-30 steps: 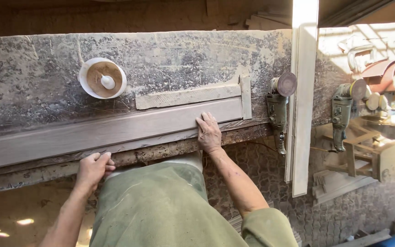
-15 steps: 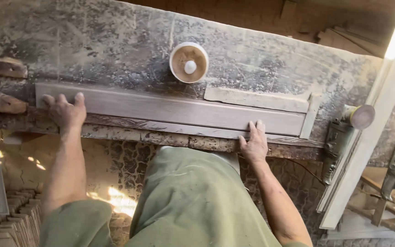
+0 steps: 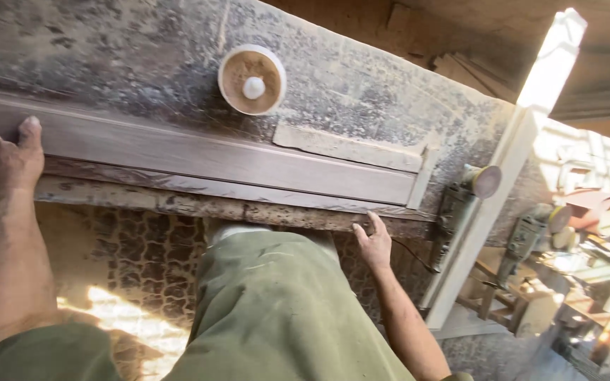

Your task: Sanding and applying wood filler to wooden planks on a workbench in a workshop.

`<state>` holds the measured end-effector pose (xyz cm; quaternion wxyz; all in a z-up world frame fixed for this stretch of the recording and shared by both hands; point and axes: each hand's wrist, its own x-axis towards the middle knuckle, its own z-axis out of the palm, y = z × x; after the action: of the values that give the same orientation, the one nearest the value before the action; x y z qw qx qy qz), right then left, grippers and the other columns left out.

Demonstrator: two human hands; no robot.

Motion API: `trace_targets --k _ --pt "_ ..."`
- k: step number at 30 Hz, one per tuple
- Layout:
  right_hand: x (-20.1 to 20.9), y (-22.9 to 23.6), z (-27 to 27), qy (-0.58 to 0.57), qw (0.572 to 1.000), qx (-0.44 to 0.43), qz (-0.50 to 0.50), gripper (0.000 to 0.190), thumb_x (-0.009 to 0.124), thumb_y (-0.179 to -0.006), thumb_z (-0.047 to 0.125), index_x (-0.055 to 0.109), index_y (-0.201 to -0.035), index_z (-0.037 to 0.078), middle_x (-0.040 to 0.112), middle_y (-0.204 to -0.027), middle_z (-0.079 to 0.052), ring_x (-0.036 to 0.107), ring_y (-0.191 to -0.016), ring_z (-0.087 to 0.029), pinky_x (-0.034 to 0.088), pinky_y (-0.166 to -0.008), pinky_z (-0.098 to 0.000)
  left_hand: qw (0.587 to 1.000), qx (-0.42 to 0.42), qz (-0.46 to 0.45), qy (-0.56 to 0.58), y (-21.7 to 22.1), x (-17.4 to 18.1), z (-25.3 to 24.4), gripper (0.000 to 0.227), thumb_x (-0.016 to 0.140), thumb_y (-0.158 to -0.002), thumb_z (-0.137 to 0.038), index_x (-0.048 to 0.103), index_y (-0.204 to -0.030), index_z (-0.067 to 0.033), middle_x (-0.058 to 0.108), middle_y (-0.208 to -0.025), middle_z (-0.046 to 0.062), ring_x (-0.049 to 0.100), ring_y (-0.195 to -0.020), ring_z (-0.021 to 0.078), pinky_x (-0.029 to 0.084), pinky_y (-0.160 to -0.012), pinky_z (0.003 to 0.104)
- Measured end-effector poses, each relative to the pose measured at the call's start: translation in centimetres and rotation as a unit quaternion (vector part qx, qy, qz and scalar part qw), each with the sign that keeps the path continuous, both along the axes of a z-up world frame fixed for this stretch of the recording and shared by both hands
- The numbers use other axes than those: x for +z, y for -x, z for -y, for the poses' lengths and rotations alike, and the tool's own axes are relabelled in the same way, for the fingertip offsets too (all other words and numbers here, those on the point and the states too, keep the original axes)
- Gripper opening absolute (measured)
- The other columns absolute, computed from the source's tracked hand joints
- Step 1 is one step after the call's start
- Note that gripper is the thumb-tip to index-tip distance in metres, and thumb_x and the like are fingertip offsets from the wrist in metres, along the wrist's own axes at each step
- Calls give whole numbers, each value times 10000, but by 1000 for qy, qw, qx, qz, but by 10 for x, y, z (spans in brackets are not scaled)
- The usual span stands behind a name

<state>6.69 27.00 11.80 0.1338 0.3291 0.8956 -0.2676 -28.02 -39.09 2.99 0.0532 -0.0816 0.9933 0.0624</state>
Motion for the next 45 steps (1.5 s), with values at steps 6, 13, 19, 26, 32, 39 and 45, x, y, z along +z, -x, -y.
trace_targets --k 6,13,19,26,32,39,45 --pt "7 -68 -105 -162 980 -56 -105 544 754 -888 270 620 -1332 -16 656 -1332 -191 624 -1206 -345 486 -1036 -394 999 -21 32 -26 -90 23 -213 940 183 -1315 -634 629 -1521 167 -40 -1769 270 -50 -1561 527 -93 -1143 740" --pt "-62 -78 -272 -196 974 -105 -39 881 819 -846 406 416 -1474 -61 461 -1452 -346 458 -1357 -489 350 -1151 -552 873 -333 180 -308 -300 71 -430 372 563 -866 -571 559 -739 -222 674 -871 68 614 -980 333 397 -963 506" --pt "-30 -42 -279 -47 988 -133 -61 779 907 -863 348 522 -1354 -118 614 -1215 -296 619 -1043 -433 492 -894 -512 838 -61 421 -342 -378 113 -423 401 636 -863 -439 535 -843 -52 615 -807 102 559 -730 280 493 -717 412" --pt "-107 -75 -270 390 872 -154 -252 448 612 -1017 96 541 -1451 15 639 -1230 -108 653 -998 -219 559 -891 -326 797 -71 457 -389 -313 186 -457 773 597 -852 -397 468 -1467 52 553 -1437 268 665 -1166 350 551 -996 459" --pt "103 34 -14 762 581 -152 -243 712 831 -865 381 551 -1380 -23 698 -1143 -147 699 -1052 -324 578 -933 -471 613 -114 513 -590 -317 153 -481 536 819 -730 -421 614 -1072 -63 721 -850 55 711 -737 198 590 -805 361" --pt "90 69 109 666 707 -183 -152 580 775 -780 255 533 -1230 -21 619 -998 -161 622 -879 -296 520 -811 -462 727 -62 398 -556 -311 179 -343 464 697 -713 -243 589 -1141 -100 578 -826 2 564 -722 184 486 -679 323" --pt "76 129 259 597 749 -254 -134 450 688 -853 204 548 -1233 8 676 -972 -183 673 -801 -298 552 -714 -422 745 -45 303 -592 -278 126 -209 281 771 -726 -256 578 -878 -121 531 -687 -41 494 -577 141 421 -544 297"
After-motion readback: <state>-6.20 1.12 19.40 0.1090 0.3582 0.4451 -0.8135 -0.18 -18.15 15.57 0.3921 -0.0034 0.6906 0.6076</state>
